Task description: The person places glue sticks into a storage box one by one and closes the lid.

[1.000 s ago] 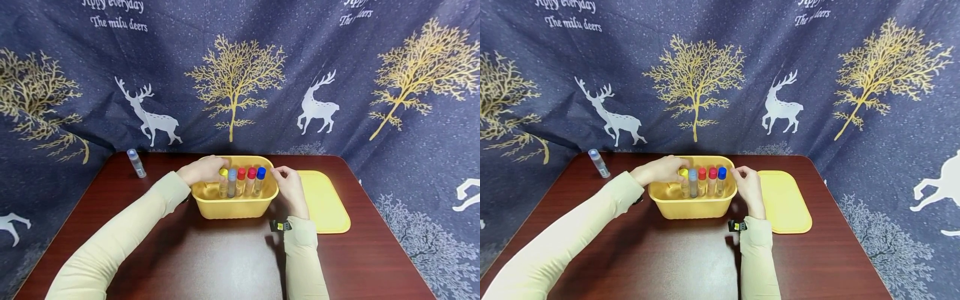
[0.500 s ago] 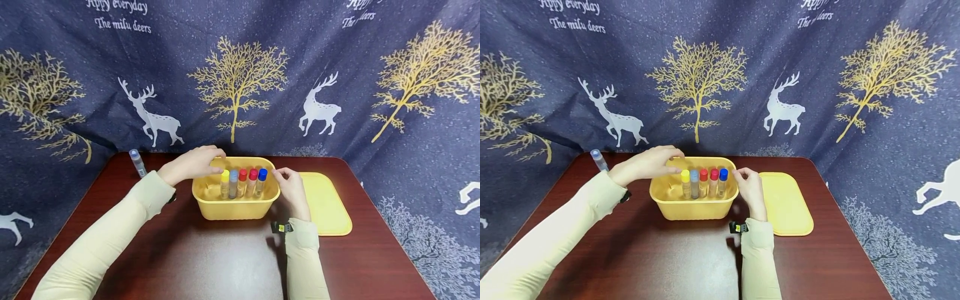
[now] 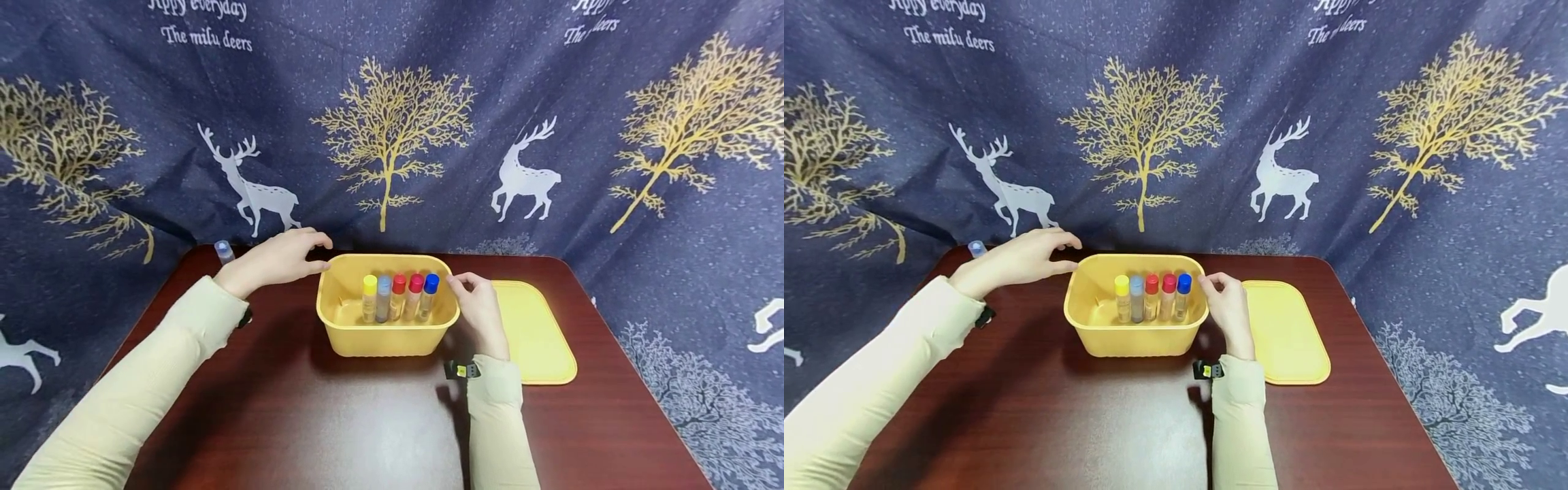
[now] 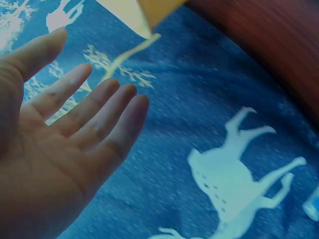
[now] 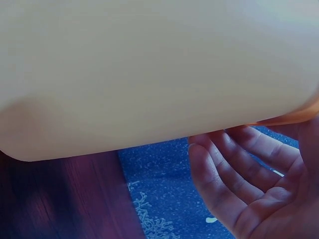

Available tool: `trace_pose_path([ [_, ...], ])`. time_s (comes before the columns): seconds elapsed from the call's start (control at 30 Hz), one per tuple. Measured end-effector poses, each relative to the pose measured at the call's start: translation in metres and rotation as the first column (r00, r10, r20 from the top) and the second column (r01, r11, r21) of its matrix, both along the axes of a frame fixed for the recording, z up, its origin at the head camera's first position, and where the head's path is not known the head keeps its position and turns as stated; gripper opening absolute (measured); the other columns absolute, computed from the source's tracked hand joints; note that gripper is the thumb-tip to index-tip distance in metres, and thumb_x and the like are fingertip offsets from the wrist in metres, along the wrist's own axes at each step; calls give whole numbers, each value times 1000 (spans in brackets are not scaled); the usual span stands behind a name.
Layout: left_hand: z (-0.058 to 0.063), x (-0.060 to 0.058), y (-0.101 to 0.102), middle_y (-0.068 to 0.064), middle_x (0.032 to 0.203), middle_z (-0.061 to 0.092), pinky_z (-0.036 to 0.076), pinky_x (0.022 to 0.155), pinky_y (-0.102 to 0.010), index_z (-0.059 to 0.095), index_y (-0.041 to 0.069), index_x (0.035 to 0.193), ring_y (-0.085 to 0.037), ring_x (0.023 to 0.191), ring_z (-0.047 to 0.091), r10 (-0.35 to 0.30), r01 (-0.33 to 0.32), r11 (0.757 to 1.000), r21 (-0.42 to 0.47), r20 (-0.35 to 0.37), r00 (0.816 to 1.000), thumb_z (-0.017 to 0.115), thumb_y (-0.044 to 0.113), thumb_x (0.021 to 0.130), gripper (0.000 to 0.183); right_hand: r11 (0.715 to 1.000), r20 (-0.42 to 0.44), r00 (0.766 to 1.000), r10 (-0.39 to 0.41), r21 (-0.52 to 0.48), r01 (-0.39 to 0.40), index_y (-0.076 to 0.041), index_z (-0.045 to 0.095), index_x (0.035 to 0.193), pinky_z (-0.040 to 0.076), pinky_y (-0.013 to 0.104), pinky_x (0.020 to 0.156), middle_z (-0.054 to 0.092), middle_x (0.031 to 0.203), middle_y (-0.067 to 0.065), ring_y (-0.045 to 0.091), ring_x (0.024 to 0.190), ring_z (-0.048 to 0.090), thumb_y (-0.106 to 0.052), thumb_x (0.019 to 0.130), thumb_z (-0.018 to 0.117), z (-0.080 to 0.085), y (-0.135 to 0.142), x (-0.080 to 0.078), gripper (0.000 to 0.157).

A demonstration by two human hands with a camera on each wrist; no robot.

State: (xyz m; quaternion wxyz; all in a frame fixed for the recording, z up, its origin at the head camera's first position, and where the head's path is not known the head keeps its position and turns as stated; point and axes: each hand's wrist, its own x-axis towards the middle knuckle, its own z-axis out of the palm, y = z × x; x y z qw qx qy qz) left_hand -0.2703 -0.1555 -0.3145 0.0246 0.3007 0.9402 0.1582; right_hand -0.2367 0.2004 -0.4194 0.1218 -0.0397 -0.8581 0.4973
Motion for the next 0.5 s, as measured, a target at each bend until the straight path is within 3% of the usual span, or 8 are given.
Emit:
trace_pose_path([
  [0.17, -6, -4, -22, -16, 118, 60, 43, 92, -50, 61, 3, 121, -34, 107, 57, 20, -19, 1000, 19, -36, 999, 64, 24, 95, 34, 1000, -10, 1000, -2, 4, 2, -2, 72, 99, 48, 36, 74, 69, 97, 17, 26, 83, 59, -34, 96, 63, 0, 1, 0, 34],
  [0.5, -11, -10, -58, -26, 128, 55, 38, 98, -56, 56, -1, 128, -42, 118, 51, 116, -116, 993, -14, -8, 993, 62, 25, 96, 42, 1000, -45, 999, 24, 0, -24, 0, 72, 100, 47, 36, 77, 70, 94, 15, 24, 84, 59, -29, 96, 63, -2, 2, -3, 31],
])
